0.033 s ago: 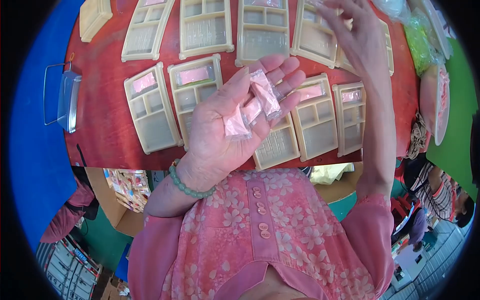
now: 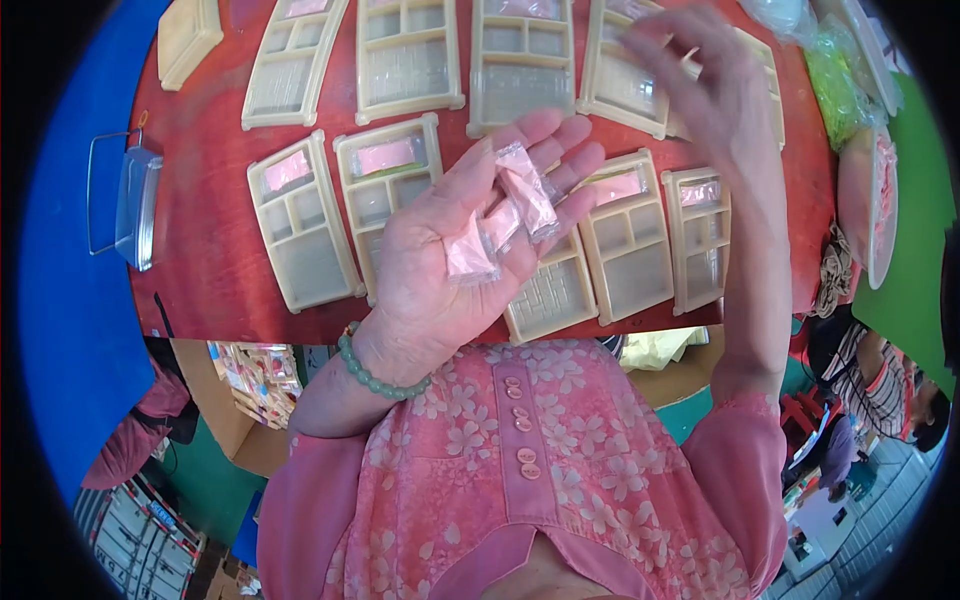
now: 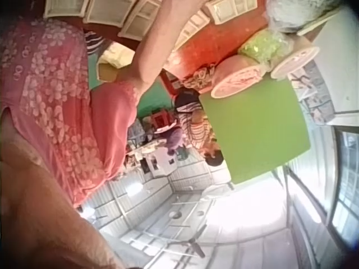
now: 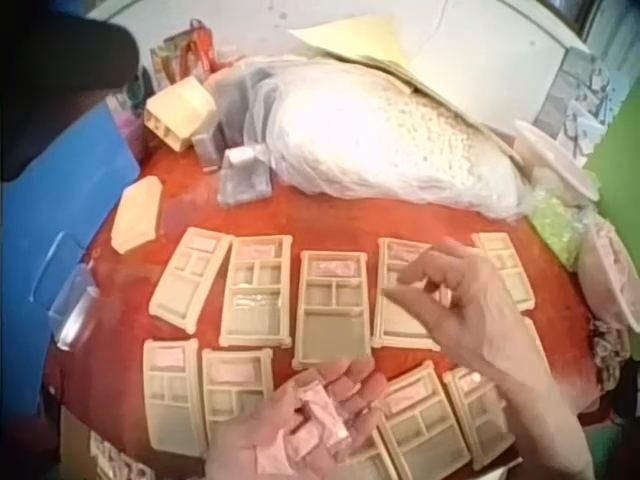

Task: The person is manually placing small pink packets and white rectangular items into specific compartments of yellow plastic trays.

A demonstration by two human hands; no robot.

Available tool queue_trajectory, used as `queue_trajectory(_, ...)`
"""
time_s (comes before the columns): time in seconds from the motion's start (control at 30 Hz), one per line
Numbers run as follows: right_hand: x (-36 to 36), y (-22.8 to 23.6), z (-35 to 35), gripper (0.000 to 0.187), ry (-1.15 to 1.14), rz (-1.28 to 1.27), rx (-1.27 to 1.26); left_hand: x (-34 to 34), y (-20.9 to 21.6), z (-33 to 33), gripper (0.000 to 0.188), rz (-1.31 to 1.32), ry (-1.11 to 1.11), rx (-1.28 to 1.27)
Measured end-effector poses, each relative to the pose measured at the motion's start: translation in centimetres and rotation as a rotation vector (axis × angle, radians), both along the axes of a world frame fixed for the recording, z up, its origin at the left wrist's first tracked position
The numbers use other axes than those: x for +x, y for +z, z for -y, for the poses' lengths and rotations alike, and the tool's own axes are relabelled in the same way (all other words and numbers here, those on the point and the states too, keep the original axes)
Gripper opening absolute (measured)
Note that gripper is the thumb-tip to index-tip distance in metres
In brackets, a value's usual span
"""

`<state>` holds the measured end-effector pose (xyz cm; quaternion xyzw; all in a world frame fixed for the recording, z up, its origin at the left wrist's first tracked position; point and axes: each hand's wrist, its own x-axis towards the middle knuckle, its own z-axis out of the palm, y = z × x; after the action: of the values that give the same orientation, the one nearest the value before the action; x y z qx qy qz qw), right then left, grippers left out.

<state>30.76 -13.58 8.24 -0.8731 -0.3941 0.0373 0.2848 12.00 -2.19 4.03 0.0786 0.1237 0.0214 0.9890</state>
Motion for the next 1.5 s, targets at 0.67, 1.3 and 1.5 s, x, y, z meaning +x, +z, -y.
queue_trajectory(0.67,4.4,-1.7,6.7,0.013,0.065,-0.453,0.381,0.8,0.6,2.8,0.062,0.032,-0.086,0.036)
queue_trajectory(1.3,6.3,-2.1,5.4,0.036,0.012,0.181,0.032,1.6,-0.5,2.4,0.065,0.066,0.013,-0.147)
queue_trajectory(1.5,-4.1,0.1,5.0,0.029,0.57,-0.061,0.169,1.2,-1.7,2.7,0.061,0.199,-0.069,-0.211)
